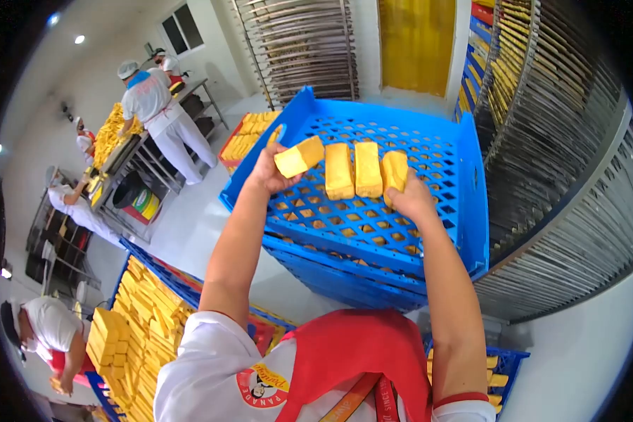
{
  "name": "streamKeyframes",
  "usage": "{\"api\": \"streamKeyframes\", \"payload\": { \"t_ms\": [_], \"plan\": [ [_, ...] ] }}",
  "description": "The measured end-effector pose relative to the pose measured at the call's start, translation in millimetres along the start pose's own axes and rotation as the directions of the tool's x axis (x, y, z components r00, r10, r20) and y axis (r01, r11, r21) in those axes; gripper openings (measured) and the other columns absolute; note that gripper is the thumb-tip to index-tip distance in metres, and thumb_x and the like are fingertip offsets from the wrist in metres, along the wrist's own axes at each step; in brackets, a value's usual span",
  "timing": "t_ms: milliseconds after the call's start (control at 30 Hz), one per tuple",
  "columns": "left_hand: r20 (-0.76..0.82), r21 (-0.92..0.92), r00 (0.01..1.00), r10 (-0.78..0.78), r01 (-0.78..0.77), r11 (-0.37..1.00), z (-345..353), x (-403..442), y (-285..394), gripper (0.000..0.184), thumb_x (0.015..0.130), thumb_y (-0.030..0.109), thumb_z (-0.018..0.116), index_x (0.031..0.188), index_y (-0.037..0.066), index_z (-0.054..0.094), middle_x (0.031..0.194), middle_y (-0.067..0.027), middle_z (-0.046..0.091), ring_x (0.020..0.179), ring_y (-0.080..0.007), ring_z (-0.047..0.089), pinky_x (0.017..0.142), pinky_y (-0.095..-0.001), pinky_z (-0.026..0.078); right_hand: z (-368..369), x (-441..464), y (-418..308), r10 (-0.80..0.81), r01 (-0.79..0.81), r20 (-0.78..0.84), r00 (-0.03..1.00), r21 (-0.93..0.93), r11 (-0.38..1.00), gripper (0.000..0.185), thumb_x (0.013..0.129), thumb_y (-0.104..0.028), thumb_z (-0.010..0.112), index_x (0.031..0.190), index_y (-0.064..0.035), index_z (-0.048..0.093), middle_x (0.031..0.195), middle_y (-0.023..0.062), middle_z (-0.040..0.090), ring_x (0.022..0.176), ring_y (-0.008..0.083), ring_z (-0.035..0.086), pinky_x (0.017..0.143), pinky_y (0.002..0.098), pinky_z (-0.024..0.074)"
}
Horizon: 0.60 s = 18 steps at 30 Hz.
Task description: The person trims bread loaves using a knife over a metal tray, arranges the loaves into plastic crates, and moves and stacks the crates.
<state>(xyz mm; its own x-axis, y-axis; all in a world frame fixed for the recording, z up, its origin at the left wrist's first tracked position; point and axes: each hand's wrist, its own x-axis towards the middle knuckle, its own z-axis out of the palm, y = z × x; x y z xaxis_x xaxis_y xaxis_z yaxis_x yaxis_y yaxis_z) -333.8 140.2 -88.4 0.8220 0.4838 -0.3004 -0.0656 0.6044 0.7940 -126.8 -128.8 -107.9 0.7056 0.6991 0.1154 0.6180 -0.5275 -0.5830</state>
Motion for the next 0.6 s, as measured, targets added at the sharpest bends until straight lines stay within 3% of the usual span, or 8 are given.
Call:
{"api": "streamKeyframes", "payload": {
  "t_ms": [233,300,333,367,433,467,567,600],
  "plan": [
    [0.067,0.188,0.989,0.135,-0.146,0.971,43.2,5.4,-11.6,0.050,0.084,0.033,0.051,0.126,0.005,0.052,0.118,-0.0138,0.060,0.101,-0.0268,0.060,0.089,-0.0454,0.044,0.4,-3.2,-1.4,0.090,-0.086,-0.024,0.996,0.135,0.987,0.079,0.077,-0.033,0.065,0.145,-0.0041,0.035,0.125,0.0262,0.058,0.115,0.0381,0.057,0.097,0.0430,0.0453],
    [-0.260,0.460,0.889,0.377,-0.229,0.858,73.1,11.2,-34.5,0.057,0.084,0.033,0.056,0.132,0.004,0.048,0.126,-0.0219,0.056,0.107,-0.0344,0.059,0.097,-0.0473,0.042,0.9,-0.7,1.0,0.115,-0.102,-0.062,0.991,0.183,0.978,0.080,0.077,-0.033,0.064,0.146,-0.0050,0.035,0.127,0.0262,0.057,0.117,0.0381,0.056,0.099,0.0428,0.0441],
    [-0.174,0.871,0.747,0.641,-0.187,0.454,67.6,21.1,-45.2,0.069,0.081,0.038,0.064,0.140,0.009,0.042,0.141,-0.0331,0.037,0.115,-0.0450,0.054,0.098,-0.0454,0.046,-1.6,-0.7,0.8,0.129,-0.116,-0.047,0.991,0.206,0.972,0.079,0.077,-0.033,0.064,0.145,-0.0047,0.036,0.128,0.0263,0.056,0.119,0.0383,0.055,0.100,0.0427,0.0430],
    [-0.163,0.871,0.756,0.634,-0.191,0.452,66.7,22.7,-54.0,0.069,0.081,0.038,0.064,0.140,0.009,0.042,0.141,-0.0331,0.037,0.115,-0.0450,0.054,0.098,-0.0454,0.046,-3.9,-0.7,0.8,0.146,-0.134,-0.035,0.989,0.230,0.964,0.078,0.077,-0.033,0.064,0.145,-0.0045,0.037,0.130,0.0264,0.055,0.120,0.0384,0.054,0.102,0.0426,0.0419],
    [0.253,0.963,0.613,0.748,-0.236,-0.132,91.0,-9.8,-66.3,0.081,0.074,0.045,0.071,0.144,0.018,0.039,0.149,-0.0373,0.014,0.119,-0.0511,0.049,0.097,-0.0466,0.048,-1.4,1.6,7.2,0.148,-0.115,-0.112,0.983,0.259,0.959,0.077,0.078,-0.033,0.064,0.144,-0.0041,0.039,0.130,0.0263,0.055,0.120,0.0381,0.054,0.102,0.0421,0.0421],
    [0.246,0.958,0.691,0.679,-0.279,-0.063,101.6,-23.1,-61.4,0.085,0.071,0.046,0.075,0.143,0.019,0.041,0.150,-0.0376,0.005,0.138,-0.0475,0.027,0.111,-0.0436,0.034,0.4,2.4,12.0,0.136,-0.081,-0.182,0.974,0.284,0.955,0.076,0.078,-0.034,0.064,0.143,-0.0037,0.040,0.130,0.0262,0.055,0.120,0.0379,0.054,0.102,0.0415,0.0422],
    [0.469,0.881,0.572,0.673,-0.254,-0.399,85.4,-12.4,-60.8,0.056,0.071,0.032,0.073,0.123,0.015,0.064,0.151,-0.0278,0.023,0.118,-0.0417,0.054,0.101,-0.0430,0.045,0.5,7.2,21.9,0.189,0.018,-0.281,0.941,0.599,0.800,0.068,0.080,-0.029,0.065,0.139,-0.0023,0.045,0.128,0.0233,0.057,0.118,0.0326,0.057,0.101,0.0391,0.0433],
    [0.486,0.858,0.591,0.643,-0.182,-0.481,80.5,-7.6,-57.5,0.050,0.071,0.030,0.072,0.117,0.014,0.067,0.147,-0.0257,0.035,0.114,-0.0380,0.058,0.097,-0.0417,0.048,-4.2,4.7,19.0,0.168,0.070,-0.266,0.949,0.699,0.711,0.063,0.082,-0.023,0.064,0.139,-0.0051,0.045,0.124,0.0176,0.059,0.105,0.0267,0.061,0.080,0.0364,0.0508]
  ]
}}
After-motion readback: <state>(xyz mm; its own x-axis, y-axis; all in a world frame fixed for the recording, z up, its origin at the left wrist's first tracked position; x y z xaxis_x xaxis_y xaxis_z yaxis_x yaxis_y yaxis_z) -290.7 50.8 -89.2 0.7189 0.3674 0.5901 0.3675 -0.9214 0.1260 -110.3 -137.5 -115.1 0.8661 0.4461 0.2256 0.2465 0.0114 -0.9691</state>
